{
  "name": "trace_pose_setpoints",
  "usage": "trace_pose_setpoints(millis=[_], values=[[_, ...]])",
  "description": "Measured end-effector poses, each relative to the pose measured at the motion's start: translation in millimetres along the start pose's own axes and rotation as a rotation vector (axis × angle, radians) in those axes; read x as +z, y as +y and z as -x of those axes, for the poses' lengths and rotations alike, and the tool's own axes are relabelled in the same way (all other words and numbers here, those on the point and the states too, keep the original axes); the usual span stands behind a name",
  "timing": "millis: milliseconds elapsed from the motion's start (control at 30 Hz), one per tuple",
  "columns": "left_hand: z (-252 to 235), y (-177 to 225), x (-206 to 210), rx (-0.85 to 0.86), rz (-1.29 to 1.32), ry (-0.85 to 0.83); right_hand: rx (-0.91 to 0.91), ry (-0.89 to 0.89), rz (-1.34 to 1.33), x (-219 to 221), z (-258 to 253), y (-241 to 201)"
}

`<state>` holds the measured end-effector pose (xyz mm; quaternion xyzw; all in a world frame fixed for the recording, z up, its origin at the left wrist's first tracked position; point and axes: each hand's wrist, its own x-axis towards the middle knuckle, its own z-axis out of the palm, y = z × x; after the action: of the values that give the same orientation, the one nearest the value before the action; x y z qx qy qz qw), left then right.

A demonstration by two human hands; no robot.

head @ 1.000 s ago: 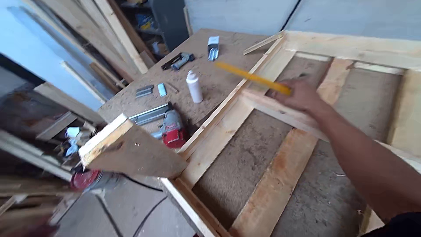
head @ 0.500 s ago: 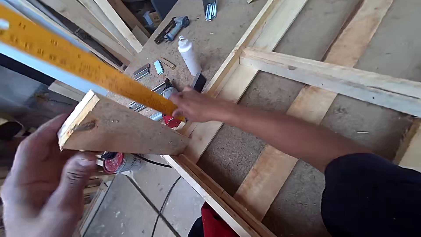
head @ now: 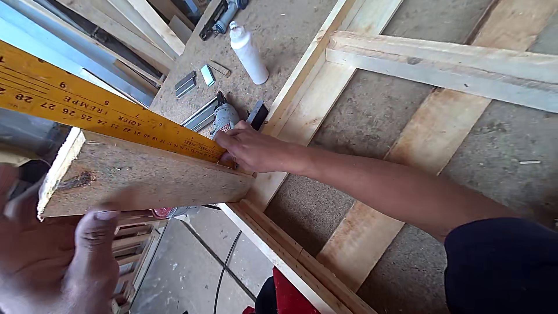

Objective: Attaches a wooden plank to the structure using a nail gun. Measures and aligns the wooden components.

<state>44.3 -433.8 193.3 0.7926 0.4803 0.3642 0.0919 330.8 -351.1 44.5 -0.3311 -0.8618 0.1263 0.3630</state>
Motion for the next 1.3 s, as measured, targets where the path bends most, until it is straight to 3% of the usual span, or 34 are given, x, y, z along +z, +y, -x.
trace_pose_setpoints(millis=[167, 300, 1067, 1300], values=[[-19, 11, 6, 0.242, -0.259, 0.027, -0.005, -0.080, -0.004, -8, 0, 0], [-23, 16, 16, 0.358, -0.313, 0.115, -0.004, -0.064, -0.005, -5, -1, 1], [-23, 11, 29, 0.396, -0.196, 0.239, 0.058, -0.099, -0.014, -3, -4, 0], [-15, 2, 15, 0.359, -0.246, 0.166, 0.076, -0.106, 0.001, -2, -5, -2]])
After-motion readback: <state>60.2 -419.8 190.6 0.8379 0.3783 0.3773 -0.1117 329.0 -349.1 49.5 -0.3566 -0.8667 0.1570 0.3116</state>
